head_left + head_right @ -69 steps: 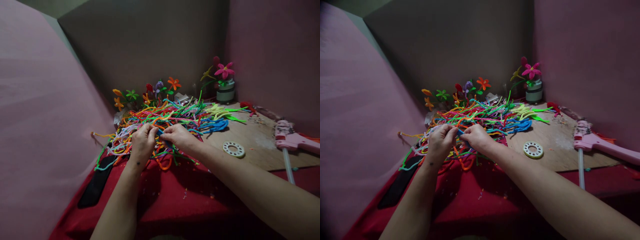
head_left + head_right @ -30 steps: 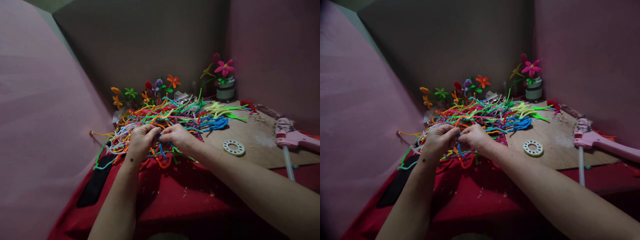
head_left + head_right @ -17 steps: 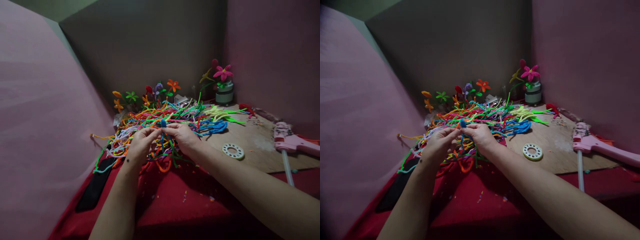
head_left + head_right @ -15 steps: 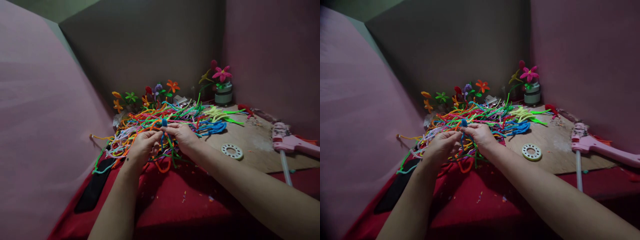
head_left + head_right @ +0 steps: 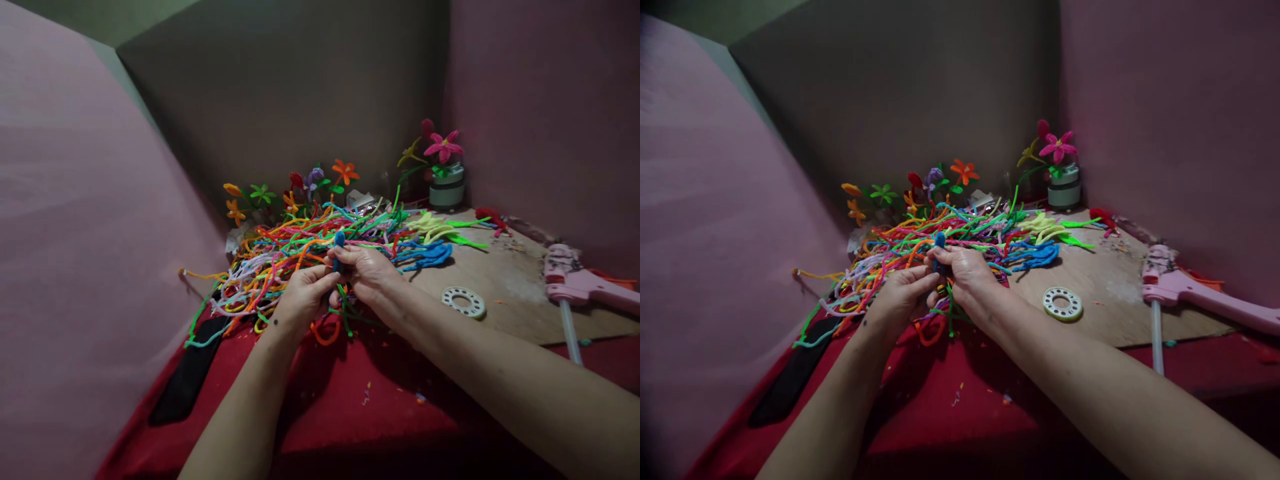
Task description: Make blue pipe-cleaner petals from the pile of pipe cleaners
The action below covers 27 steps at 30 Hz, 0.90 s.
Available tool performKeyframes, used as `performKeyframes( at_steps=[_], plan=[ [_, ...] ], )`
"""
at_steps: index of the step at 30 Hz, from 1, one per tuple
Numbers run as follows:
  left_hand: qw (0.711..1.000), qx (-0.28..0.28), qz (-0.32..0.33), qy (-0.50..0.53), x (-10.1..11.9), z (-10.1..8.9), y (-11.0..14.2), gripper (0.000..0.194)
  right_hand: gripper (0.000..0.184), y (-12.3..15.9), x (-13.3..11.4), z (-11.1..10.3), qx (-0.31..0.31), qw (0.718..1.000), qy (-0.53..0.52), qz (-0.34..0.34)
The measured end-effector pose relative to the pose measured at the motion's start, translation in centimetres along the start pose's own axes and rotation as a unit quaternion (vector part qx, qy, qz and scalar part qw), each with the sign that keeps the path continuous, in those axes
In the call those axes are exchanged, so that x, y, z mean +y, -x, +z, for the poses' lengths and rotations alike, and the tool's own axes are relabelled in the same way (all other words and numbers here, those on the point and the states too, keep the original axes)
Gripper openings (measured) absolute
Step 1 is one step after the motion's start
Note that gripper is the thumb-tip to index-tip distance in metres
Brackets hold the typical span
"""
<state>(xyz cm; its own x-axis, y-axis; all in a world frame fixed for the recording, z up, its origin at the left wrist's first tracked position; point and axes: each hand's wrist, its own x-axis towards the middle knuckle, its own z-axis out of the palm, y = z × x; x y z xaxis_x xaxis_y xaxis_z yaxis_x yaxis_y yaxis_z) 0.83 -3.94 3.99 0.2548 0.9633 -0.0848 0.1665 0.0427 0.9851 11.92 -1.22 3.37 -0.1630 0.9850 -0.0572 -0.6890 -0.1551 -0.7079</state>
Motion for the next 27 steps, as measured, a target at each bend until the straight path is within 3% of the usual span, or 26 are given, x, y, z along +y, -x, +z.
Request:
performKeyframes(
  at_steps=[3, 7, 11, 13, 15, 17, 18, 22, 24, 27],
  plan=[
    [0.999, 0.015, 0.006, -0.043, 0.2, 0.2, 0.2, 0.027, 0.019, -0.1, -0.4, 0.0, 0.049, 0.997, -0.058, 0.024],
    [0.999, -0.001, -0.001, -0.049, 0.1, 0.4, 0.5, 0.031, 0.018, -0.2, -1.5, 0.1, 0.055, 0.997, -0.060, 0.013],
    [0.991, -0.042, -0.042, -0.119, 0.3, 0.3, 0.9, 0.024, 0.019, -0.5, -3.1, -0.2, 0.064, 0.993, -0.102, -0.014],
    [0.986, -0.023, -0.040, -0.161, 0.5, 0.0, 0.8, 0.022, 0.017, -0.7, -3.6, -0.5, 0.058, 0.992, -0.113, -0.020],
    [0.981, 0.064, 0.031, -0.182, 0.6, -0.5, 0.7, 0.015, 0.016, -0.7, -3.6, -0.7, 0.054, 0.992, -0.110, -0.001],
    [0.961, 0.150, 0.154, -0.176, 0.6, -0.9, 0.5, 0.012, 0.015, -0.7, -3.3, -0.8, 0.050, 0.993, -0.098, 0.031],
    [0.945, 0.164, 0.218, -0.179, 0.5, -1.0, 0.4, 0.017, 0.014, -0.7, -3.0, -0.8, 0.047, 0.994, -0.090, 0.047],
    [0.869, 0.125, 0.393, -0.275, -0.2, -0.9, 0.3, 0.016, 0.014, -0.6, -2.1, -0.6, 0.029, 0.994, -0.064, 0.083],
    [0.833, 0.134, 0.432, -0.319, -0.4, -0.7, 0.3, 0.012, 0.014, -0.7, -1.7, -0.5, 0.012, 0.995, -0.050, 0.084],
    [0.810, 0.153, 0.466, -0.321, -0.5, -0.7, 0.5, 0.014, 0.013, -0.8, -1.3, -0.5, -0.008, 0.996, -0.043, 0.075]
  ],
)
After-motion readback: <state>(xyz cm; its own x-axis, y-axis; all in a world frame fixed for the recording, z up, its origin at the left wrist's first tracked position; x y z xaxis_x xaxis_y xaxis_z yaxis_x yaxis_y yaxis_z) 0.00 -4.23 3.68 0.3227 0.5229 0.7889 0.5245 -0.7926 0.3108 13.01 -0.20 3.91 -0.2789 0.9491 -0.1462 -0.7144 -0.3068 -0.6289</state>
